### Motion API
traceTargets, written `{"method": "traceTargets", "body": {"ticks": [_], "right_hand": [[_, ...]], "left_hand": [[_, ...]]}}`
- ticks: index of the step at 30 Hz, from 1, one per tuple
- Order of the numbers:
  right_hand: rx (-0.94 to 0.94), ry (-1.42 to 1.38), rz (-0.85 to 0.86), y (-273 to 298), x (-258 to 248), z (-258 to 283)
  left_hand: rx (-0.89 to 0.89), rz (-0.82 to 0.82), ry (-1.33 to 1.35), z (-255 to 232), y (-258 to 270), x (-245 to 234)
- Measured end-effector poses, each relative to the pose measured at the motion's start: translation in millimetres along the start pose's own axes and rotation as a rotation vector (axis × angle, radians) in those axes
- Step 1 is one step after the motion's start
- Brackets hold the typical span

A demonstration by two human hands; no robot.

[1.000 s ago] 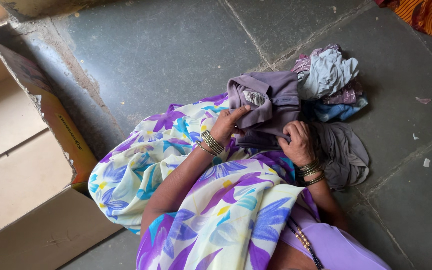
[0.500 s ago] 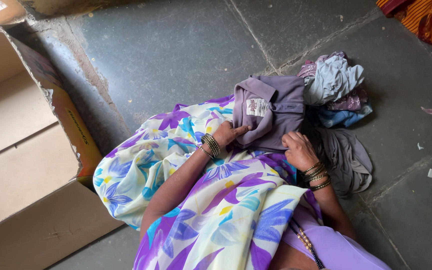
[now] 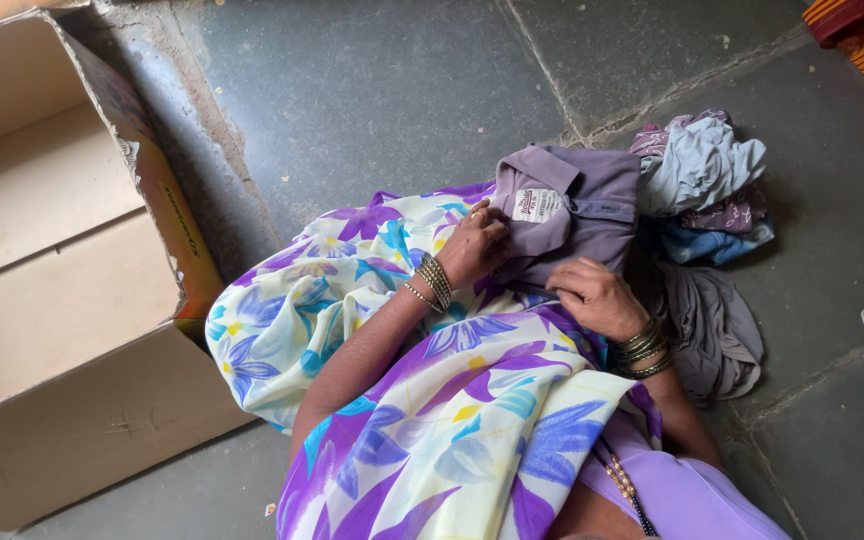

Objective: The person folds a purple shirt on the floor, smoothing and aligning it before folding it into a compact rectangle. The folded shirt is placed aside, and the person then picks up a pair of gray trousers to begin folding them.

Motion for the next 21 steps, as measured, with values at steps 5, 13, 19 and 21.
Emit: {"method": "traceTargets", "body": {"ticks": [5,13,19,21], "right_hand": [[-0.012,-0.008,0.054,-17,35,4],[0.096,-0.030,0.074,-17,62,-45],[0.086,-0.058,0.280,-8,64,-56],[0.141,-0.156,0.159,-8,33,-55]], "left_hand": [[-0.046,-0.014,0.308,7,-15,3],[-0.161,0.151,0.258,12,-13,15],[-0.098,0.142,0.236,-6,-2,15],[-0.072,0.180,0.074,-16,-2,22]]}}
Point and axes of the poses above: each hand's wrist, its own y-axis away from the middle knuckle, its own x-axis out of the palm, z = x × y, the point moved 9 cm from there along -y, towards the middle knuckle, and after that the axes turned 10 degrees about -y, right-handed, at the moved point
